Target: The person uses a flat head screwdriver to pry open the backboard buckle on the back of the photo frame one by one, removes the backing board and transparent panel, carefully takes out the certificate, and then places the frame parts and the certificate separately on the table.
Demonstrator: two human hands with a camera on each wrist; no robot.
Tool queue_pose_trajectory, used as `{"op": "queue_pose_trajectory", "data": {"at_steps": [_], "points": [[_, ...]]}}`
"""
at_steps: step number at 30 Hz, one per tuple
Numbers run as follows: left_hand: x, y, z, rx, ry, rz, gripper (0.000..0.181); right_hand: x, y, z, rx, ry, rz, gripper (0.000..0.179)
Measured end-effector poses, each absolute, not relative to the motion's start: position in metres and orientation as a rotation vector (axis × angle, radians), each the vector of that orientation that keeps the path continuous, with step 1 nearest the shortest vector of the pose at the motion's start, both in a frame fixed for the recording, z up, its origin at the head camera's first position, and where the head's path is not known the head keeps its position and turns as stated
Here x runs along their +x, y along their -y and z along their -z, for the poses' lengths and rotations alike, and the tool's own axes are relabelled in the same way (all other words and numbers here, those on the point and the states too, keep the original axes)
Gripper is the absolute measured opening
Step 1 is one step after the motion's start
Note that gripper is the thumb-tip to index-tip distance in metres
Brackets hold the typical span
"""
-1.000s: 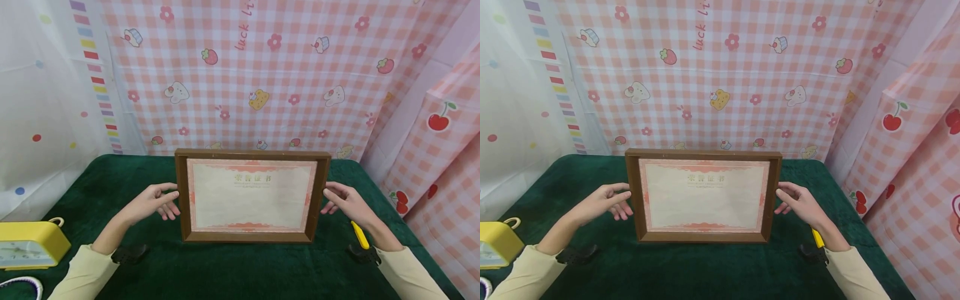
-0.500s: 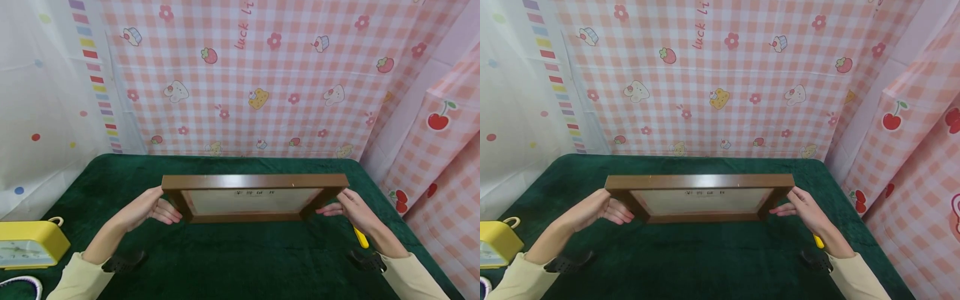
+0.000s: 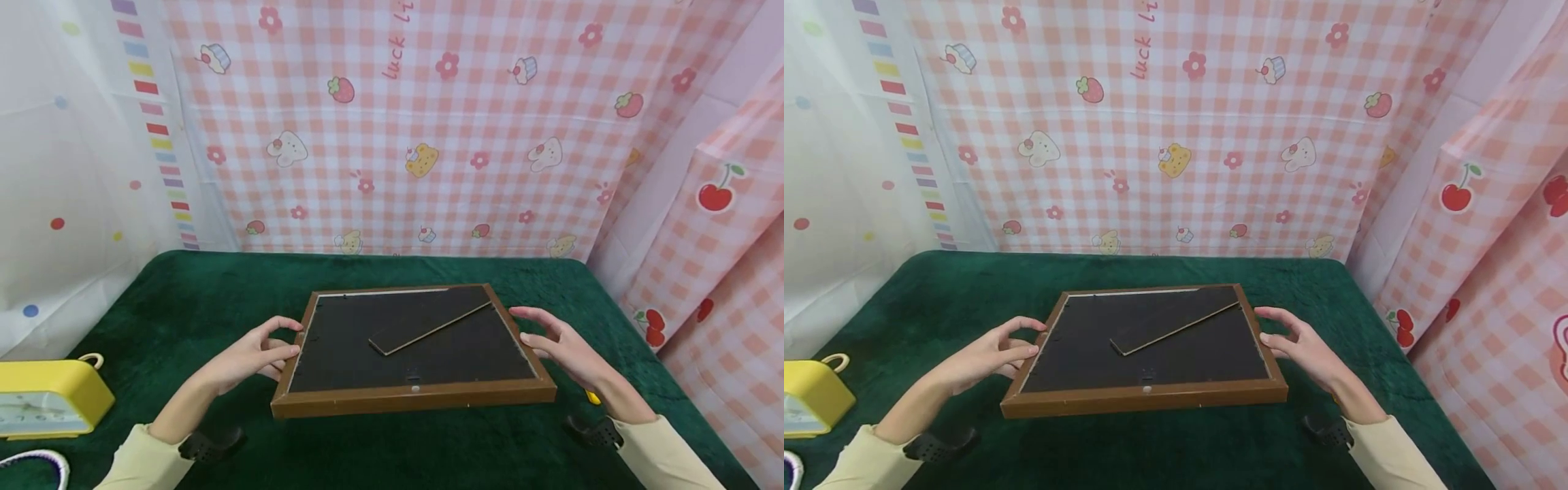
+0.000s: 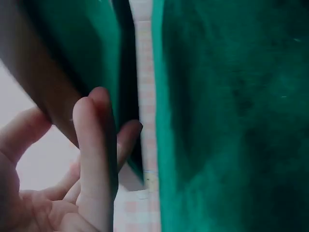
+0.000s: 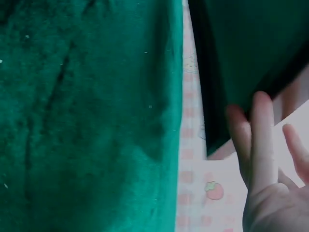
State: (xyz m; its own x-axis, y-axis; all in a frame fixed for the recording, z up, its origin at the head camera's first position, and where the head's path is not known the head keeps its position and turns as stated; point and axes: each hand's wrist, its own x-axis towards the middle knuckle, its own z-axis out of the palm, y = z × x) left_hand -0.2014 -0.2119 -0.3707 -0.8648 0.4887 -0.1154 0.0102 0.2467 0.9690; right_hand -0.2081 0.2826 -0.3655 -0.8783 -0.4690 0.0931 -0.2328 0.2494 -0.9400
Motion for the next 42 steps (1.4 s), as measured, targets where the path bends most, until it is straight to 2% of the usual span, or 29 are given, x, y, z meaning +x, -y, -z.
{"op": "queue_pose_trajectory", "data": {"at_steps": [4,10,25,42], "points": [[-0.203,0.210,0.382,0.469,-2.133,-1.643,0.061,-0.214,-0.283,0.377,-0.659,-2.253,1.662,0.055],[-0.205,0.208,0.393,0.471,-2.149,-1.601,0.076,-0.219,-0.284,0.392,-0.593,-2.187,1.655,0.061],[-0.210,0.196,0.406,0.420,-2.242,-1.537,0.074,-0.222,-0.284,0.412,-0.537,-2.159,1.685,0.065],[-0.211,0.191,0.410,0.410,-2.452,-1.344,0.069,-0.226,-0.283,0.411,-0.564,-2.168,1.582,0.067]]}}
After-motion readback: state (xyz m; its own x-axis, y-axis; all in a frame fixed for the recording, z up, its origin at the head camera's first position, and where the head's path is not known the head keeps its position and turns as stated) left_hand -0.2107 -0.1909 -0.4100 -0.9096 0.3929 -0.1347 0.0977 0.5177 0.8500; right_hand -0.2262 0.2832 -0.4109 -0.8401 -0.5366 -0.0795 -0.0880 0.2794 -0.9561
